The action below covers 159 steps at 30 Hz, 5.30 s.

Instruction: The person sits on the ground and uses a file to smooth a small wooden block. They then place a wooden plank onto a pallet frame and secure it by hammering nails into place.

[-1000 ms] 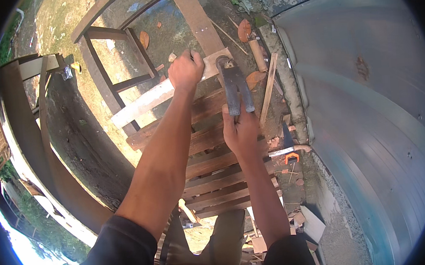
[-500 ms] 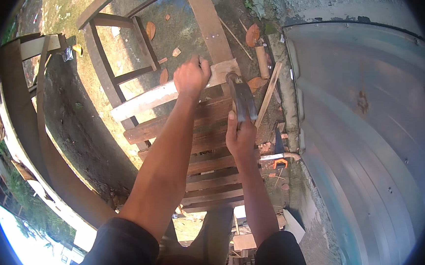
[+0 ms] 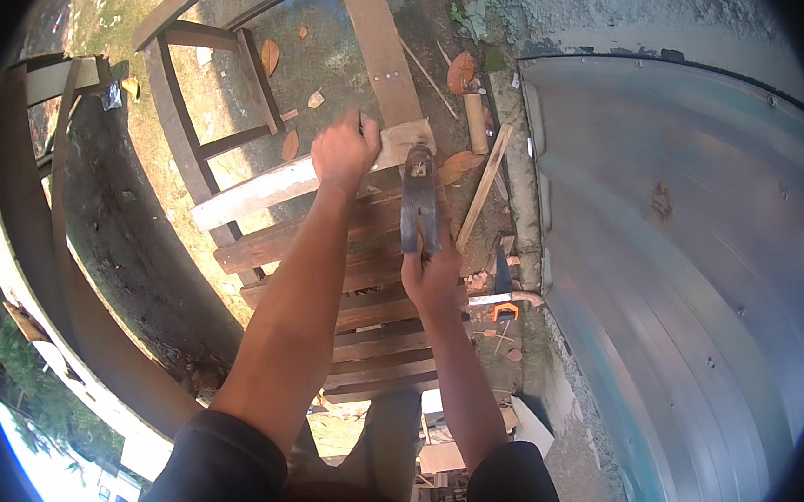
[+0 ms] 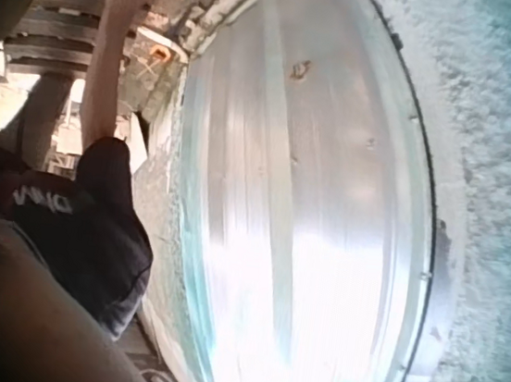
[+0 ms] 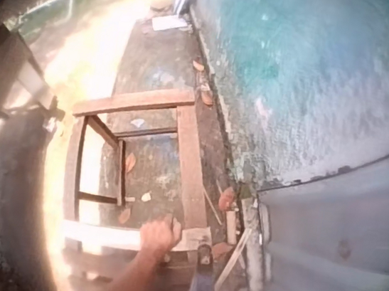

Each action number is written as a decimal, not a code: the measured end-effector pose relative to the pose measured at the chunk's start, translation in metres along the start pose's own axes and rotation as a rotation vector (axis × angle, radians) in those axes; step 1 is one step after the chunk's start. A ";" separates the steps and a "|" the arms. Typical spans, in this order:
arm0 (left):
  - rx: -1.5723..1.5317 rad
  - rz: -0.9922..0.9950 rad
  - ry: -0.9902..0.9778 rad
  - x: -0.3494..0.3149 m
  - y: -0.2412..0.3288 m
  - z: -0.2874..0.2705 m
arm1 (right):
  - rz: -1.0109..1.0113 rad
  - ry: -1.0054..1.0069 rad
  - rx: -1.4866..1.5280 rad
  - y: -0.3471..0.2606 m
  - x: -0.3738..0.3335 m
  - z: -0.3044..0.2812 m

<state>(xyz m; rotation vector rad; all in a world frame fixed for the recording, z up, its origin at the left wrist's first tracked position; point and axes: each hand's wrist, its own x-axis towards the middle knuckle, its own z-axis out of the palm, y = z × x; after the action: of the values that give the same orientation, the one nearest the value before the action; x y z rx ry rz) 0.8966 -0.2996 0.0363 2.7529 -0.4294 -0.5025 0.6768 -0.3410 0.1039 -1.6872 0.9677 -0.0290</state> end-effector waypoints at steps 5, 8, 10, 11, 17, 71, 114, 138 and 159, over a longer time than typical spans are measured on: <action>-0.028 0.036 0.068 0.002 -0.003 0.000 | -0.333 0.064 0.562 -0.073 -0.033 -0.010; -0.016 0.035 0.060 0.003 -0.003 -0.002 | -0.301 0.040 0.487 -0.013 -0.025 -0.001; -0.009 0.044 0.048 0.002 0.001 0.001 | -0.225 0.070 0.108 0.008 -0.003 0.006; -0.036 0.043 0.052 0.000 0.000 0.002 | -0.162 0.060 -0.014 0.006 0.006 0.007; -0.052 0.032 0.060 0.003 -0.002 0.000 | -0.335 0.039 0.455 -0.080 -0.021 -0.004; -0.050 0.047 0.050 0.003 -0.005 0.000 | -0.160 0.322 0.520 -0.113 -0.011 -0.017; -0.066 0.091 0.152 0.000 -0.006 0.001 | -0.180 0.085 -0.045 -0.082 -0.011 0.019; -0.064 0.126 0.136 0.002 -0.007 0.002 | -0.073 0.121 0.134 -0.110 0.002 -0.002; -0.105 0.156 0.122 0.002 -0.005 0.007 | -0.117 0.040 -0.470 -0.007 0.025 -0.003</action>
<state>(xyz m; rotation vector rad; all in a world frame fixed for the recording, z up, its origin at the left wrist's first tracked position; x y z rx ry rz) 0.8968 -0.2976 0.0274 2.6059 -0.5647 -0.3079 0.6957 -0.3585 0.0996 -2.1806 0.9534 0.0945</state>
